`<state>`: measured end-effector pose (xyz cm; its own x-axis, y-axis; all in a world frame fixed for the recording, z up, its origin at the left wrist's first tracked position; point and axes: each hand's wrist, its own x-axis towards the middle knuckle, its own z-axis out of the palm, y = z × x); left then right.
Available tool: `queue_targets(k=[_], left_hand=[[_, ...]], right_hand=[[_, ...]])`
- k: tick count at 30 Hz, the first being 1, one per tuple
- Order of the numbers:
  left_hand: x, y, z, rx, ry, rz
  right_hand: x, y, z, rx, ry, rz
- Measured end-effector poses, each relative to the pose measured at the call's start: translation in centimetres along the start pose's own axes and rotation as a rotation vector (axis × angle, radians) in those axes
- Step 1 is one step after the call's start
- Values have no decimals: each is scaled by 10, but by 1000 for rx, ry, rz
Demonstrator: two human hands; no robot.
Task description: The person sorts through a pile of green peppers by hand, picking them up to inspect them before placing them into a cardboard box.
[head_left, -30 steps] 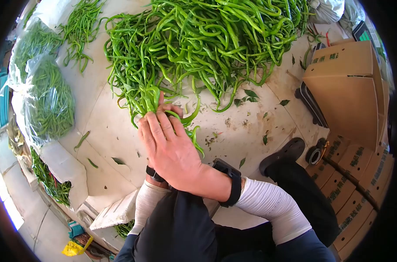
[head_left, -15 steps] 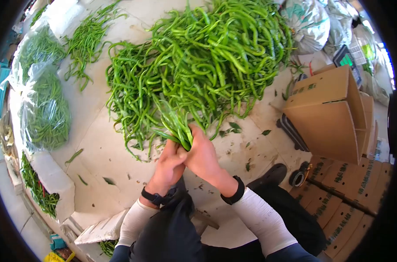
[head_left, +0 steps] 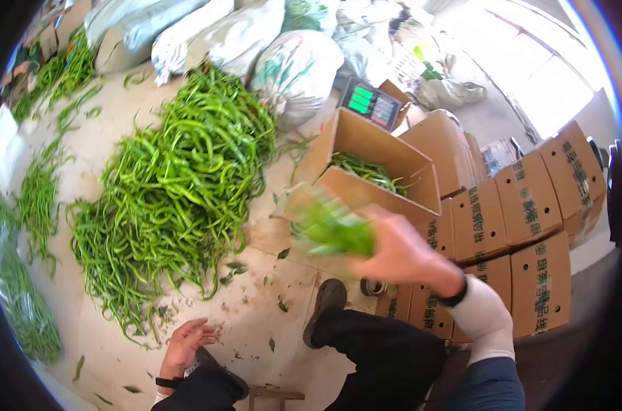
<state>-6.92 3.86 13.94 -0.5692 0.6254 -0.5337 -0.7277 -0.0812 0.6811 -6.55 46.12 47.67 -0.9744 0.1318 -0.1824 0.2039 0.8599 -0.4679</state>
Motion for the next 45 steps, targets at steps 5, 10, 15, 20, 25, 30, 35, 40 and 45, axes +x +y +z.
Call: queue_targets(k=[5,10,15,20,25,30,35,40,45], left_hand=[[-14,-58,-39,1283,173,-156],[-25,-76,-37,1281,106,-137],[-19,-81,-41,1364,106,-171],[-16,-90,-43,1403,110,-190],[-12,-94,-50,1430,117,-173],[-6,-102,-59,1461,102,-148],[-5,-123,-72,1500,108,-77],[-17,-124,-62,1524,127,-75],[-21,-108,-20,1594,333,-47]], right_hand=[[-38,32,-158,-153,661,167],[-34,65,-194,-1063,795,-74],[30,109,-159,-1019,358,82],[147,143,-84,-882,-13,94],[197,147,-25,-575,-24,-112],[166,189,-59,-353,-10,-119],[140,184,-74,-490,-183,170],[167,204,-35,-421,-104,66],[186,235,5,-91,-26,-248]])
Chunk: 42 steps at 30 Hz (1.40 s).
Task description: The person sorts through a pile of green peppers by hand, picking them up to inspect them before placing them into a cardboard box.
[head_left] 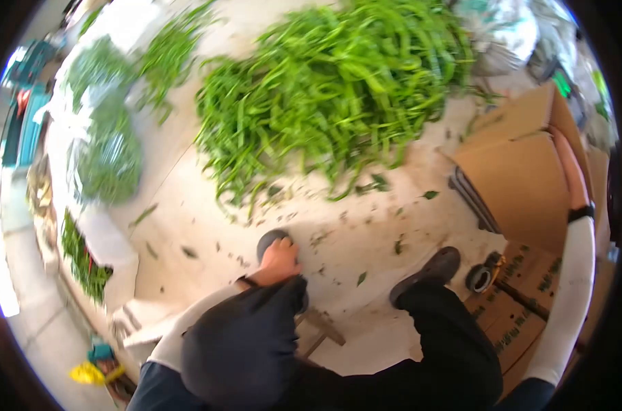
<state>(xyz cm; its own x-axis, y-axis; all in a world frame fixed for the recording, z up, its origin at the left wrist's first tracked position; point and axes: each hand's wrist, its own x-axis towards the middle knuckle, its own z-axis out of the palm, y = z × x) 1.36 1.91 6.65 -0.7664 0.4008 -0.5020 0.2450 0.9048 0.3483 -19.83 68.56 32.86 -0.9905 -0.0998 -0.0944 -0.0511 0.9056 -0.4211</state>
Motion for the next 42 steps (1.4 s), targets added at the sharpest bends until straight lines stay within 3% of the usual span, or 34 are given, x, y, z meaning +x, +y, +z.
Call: queue_targets(k=[2,3,5,7,9,11,13,14,17,19,20,22,23,25,26,28,31,35,37,42], left_hand=[[-1,1,8,-40,79,-40],[3,4,17,-41,134,-52],[16,-2,22,-52,272,-46],[18,-6,26,-78,278,-91],[23,-7,29,-116,282,-126],[23,-8,28,-135,351,-138],[23,-9,29,-164,356,-133],[22,-12,30,-171,355,-119],[21,-14,30,-190,370,-117],[21,-14,29,-201,387,-109],[21,-13,26,-192,398,-127],[19,-13,20,-236,373,-134],[20,-15,23,-217,372,-119],[23,-11,18,-218,350,-116],[24,-13,16,-222,321,-132],[23,-15,17,-222,318,-130],[24,-15,21,-232,281,-134],[26,-12,13,-241,324,-143],[24,-10,12,-222,317,-171],[21,-10,15,-184,389,-136]], right_hand=[[15,-29,-10,-157,-103,310],[4,-14,-19,-167,-95,292],[-14,18,-42,-577,140,158],[-38,-52,-53,-243,328,190],[-79,-139,-33,-292,411,72],[-110,-206,6,-485,147,-46],[-131,-243,69,-269,-94,-116],[-148,-232,99,-218,-304,65],[-181,-164,185,-227,-923,352],[-207,-90,239,-356,-1146,427],[-221,-69,262,-356,-1143,403],[-235,-45,300,-89,-923,865],[-241,-47,309,-84,-935,866],[-234,-68,320,193,-698,1126],[-228,-66,324,206,-690,1118],[-232,-68,331,472,-593,1335],[-232,-69,333,690,-562,1305],[-242,-46,341,747,-527,1256],[-248,-33,346,509,-619,1054],[-257,-34,356,383,-502,1045]])
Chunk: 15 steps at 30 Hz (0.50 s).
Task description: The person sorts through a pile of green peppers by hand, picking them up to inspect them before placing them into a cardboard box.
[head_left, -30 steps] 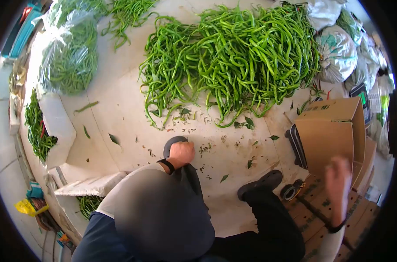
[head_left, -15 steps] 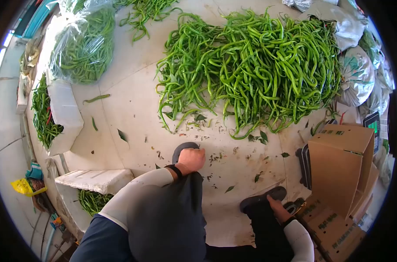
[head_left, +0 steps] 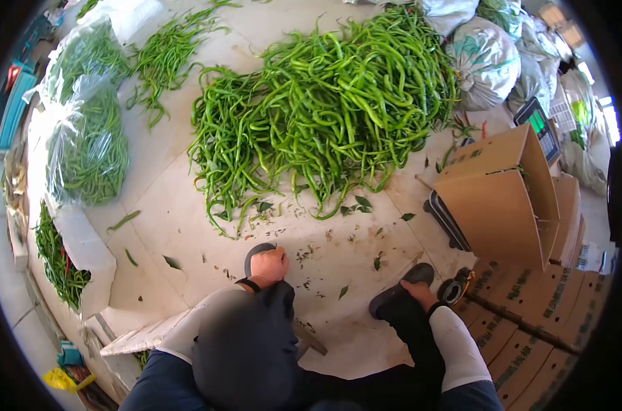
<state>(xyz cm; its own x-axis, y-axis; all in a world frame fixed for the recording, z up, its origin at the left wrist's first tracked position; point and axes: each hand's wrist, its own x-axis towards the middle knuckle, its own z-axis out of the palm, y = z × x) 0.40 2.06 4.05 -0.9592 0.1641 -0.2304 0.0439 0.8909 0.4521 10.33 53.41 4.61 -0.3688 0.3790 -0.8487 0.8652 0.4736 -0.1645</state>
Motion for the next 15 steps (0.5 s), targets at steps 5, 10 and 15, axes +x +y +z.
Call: queue_targets(k=[5,10,15], left_hand=[[-1,3,0,29,6,-23],[-2,5,4,60,53,-20],[-3,5,5,68,40,-14]], right_hand=[[-3,-3,-3,-103,37,-1],[-9,-9,-4,-90,-20,-10],[-10,-10,-4,-220,20,-53]])
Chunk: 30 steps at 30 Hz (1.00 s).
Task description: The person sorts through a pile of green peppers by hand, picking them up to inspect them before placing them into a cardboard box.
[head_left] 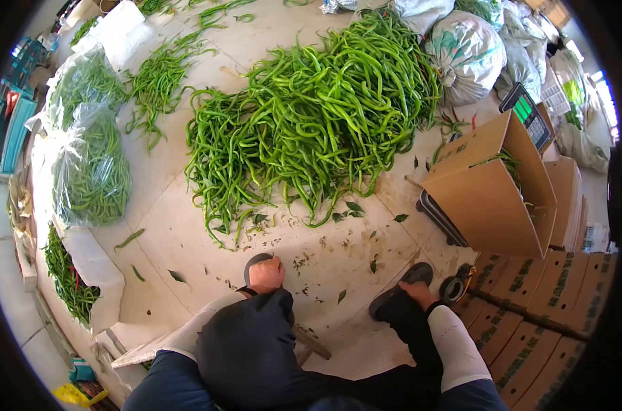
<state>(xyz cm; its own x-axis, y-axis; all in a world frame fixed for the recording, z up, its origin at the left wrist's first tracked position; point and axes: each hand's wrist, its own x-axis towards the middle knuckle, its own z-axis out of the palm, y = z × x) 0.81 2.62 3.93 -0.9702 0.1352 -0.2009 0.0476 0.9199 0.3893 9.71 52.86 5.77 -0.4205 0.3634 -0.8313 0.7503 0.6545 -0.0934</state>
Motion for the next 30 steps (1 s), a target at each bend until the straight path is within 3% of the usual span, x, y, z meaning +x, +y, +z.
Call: queue_targets(k=[17,21,26,30], left_hand=[[1,3,-8,-57,23,-5],[-2,-2,0,-112,49,12],[-4,-3,2,-103,39,24],[3,1,-3,-66,12,72]], right_hand=[[45,51,21,149,-38,91],[4,6,0,-1,-34,128],[6,-3,5,-133,41,166],[9,-4,-2,-81,42,84]])
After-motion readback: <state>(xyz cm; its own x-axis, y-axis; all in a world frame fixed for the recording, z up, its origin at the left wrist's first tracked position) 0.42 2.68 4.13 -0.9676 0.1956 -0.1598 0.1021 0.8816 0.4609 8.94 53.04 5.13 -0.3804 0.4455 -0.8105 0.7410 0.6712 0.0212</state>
